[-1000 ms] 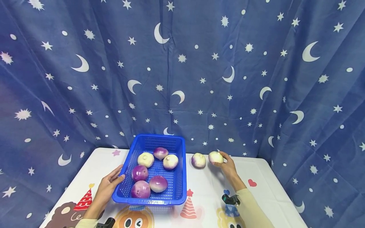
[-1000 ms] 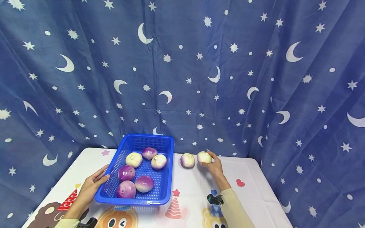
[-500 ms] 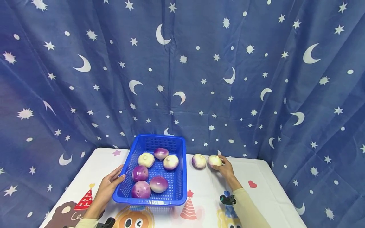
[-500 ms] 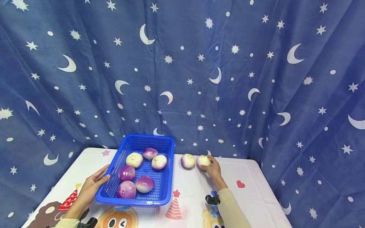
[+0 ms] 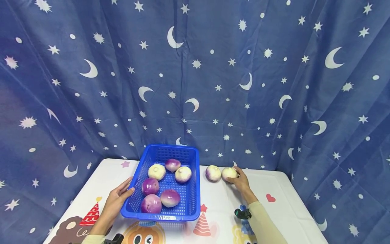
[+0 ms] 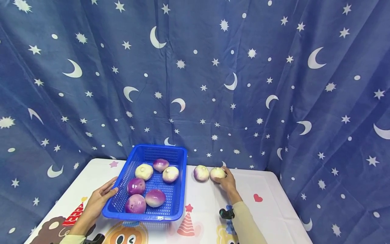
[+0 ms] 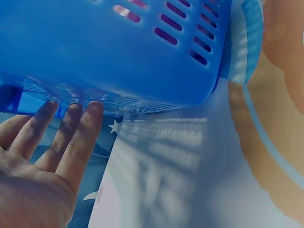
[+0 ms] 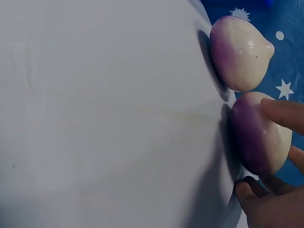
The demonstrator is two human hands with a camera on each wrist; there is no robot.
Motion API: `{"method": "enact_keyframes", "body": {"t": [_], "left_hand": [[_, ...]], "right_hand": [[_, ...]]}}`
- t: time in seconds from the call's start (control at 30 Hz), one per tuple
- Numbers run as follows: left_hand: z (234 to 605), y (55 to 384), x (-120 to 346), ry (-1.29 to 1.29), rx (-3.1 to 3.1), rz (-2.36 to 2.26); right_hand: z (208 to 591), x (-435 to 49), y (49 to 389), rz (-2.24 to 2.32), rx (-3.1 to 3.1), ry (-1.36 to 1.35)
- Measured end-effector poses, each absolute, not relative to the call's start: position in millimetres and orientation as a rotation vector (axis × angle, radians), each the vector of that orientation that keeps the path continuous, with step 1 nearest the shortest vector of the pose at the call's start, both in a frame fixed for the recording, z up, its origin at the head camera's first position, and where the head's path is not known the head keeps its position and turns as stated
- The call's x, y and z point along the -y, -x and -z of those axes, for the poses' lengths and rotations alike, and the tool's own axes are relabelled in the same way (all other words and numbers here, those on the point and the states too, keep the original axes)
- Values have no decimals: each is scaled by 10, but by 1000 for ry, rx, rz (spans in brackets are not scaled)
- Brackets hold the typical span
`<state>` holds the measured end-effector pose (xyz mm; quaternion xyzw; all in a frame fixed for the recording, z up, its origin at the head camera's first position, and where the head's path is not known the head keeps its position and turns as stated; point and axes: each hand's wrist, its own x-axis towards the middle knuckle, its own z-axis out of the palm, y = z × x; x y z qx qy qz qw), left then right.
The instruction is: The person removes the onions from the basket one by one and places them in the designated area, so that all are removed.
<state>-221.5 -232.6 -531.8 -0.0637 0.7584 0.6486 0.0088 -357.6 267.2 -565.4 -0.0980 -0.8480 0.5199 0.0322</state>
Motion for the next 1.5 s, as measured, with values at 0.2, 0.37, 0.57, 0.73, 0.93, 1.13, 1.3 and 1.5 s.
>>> {"method": "enact_keyframes", "body": {"t": [0.2, 0.37, 0.57, 0.73, 0.93, 1.13, 1.3, 1.5], "left_hand": [[5314, 2204, 2325, 211, -2366, -2020], [5323, 2211, 2324, 194, -2361, -2042], [5332, 2218, 2324, 197, -2373, -2024], [5343, 2206, 2318, 207, -2367, -2019], [5329, 2206, 2325, 215, -2393, -1976], [5333, 2210, 2337, 211, -2386, -1998], [5333, 2213, 2328, 200, -2380, -2013], [5319, 2212, 2315, 216, -2380, -2014]], "right_hand": [[5603, -2690, 3537, -1637, 2614, 294], [5511, -2727, 3452, -1624, 2618, 274], [5380, -2793, 3322, -1664, 2560, 230], [5317, -2830, 3194, -1688, 2533, 202], [5162, -2750, 3067, -1758, 2474, 165], [4974, -2594, 2966, -1794, 2438, 84], [4817, -2490, 2921, -1831, 2385, -1], [4642, -2338, 2841, -1852, 2374, -96]]}}
